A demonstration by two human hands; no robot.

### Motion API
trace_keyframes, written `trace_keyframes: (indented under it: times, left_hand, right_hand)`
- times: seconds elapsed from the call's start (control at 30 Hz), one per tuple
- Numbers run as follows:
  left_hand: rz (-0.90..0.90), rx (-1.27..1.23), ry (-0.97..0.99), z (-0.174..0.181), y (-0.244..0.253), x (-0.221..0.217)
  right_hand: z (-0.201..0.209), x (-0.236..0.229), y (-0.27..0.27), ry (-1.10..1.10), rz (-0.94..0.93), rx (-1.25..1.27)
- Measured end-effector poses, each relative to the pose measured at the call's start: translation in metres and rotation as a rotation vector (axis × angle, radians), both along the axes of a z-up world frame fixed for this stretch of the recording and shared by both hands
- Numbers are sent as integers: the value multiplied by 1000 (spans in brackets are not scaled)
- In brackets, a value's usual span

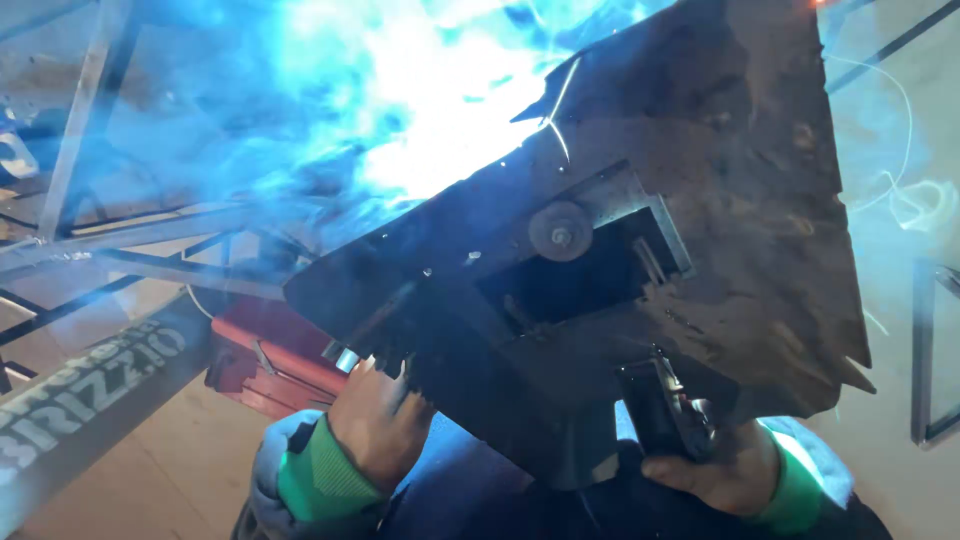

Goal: The person welds joints on a metal tube frame, holding a welding torch in one hand and a welding helmet in the other. They strike arcs at multiple frame corners, pausing between welds as sparks and smoke appear, and reposition along the frame to weld successive joints.

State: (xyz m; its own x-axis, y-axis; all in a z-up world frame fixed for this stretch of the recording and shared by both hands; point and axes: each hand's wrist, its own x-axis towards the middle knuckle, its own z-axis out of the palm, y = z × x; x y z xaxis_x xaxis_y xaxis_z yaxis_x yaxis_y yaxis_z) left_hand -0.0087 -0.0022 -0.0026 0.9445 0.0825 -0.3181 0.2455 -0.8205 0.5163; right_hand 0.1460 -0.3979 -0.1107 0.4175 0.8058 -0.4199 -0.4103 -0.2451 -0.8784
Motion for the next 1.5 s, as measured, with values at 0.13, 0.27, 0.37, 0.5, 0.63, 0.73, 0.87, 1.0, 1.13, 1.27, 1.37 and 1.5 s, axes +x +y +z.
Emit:
trace_keyframes:
  times: [0.13, 0.27, 0.37, 0.5, 0.63, 0.73, 0.87, 1.0, 1.13, 1.27, 1.37, 1.5]
  left_hand:
    - [53, -48, -6, 3, 4, 13]
    - [198, -222, 151, 0, 5, 12]
    - [28, 75, -105, -19, 0, -23]
    - [163, 174, -199, 17, 2, 17]
    - [709, -389, 67, 44, 12, 37]
    - [876, -517, 359, 44, 14, 25]
    - [884, -410, 270, 42, 9, 12]
    - [903, -464, 374, 36, 10, 3]
    - [789, -431, 296, 34, 10, 5]
    - [718, -369, 231, 23, 2, 1]
    - [720, -406, 335, 22, 3, 16]
    - [691, -428, 322, 24, 7, 32]
  right_hand:
    - [1, -2, 3, 97, -51, 30]
    - [2, 6, -3, 41, 148, -209]
    - [-15, 14, -16, 128, 35, -22]
    - [-47, 43, -38, 240, -113, 264]
    - [-65, 91, -82, 178, -194, 147]
    - [-72, 151, -112, 133, -259, 55]
    - [-69, 144, -129, 82, -363, -71]
    - [-73, 139, -129, -59, -409, -264]
    - [-26, 114, -56, 76, -423, 6]
    - [26, 85, 28, -43, -480, 80]
    - [20, 75, 18, 8, -488, 58]
    - [-13, 60, -11, 276, -407, 205]
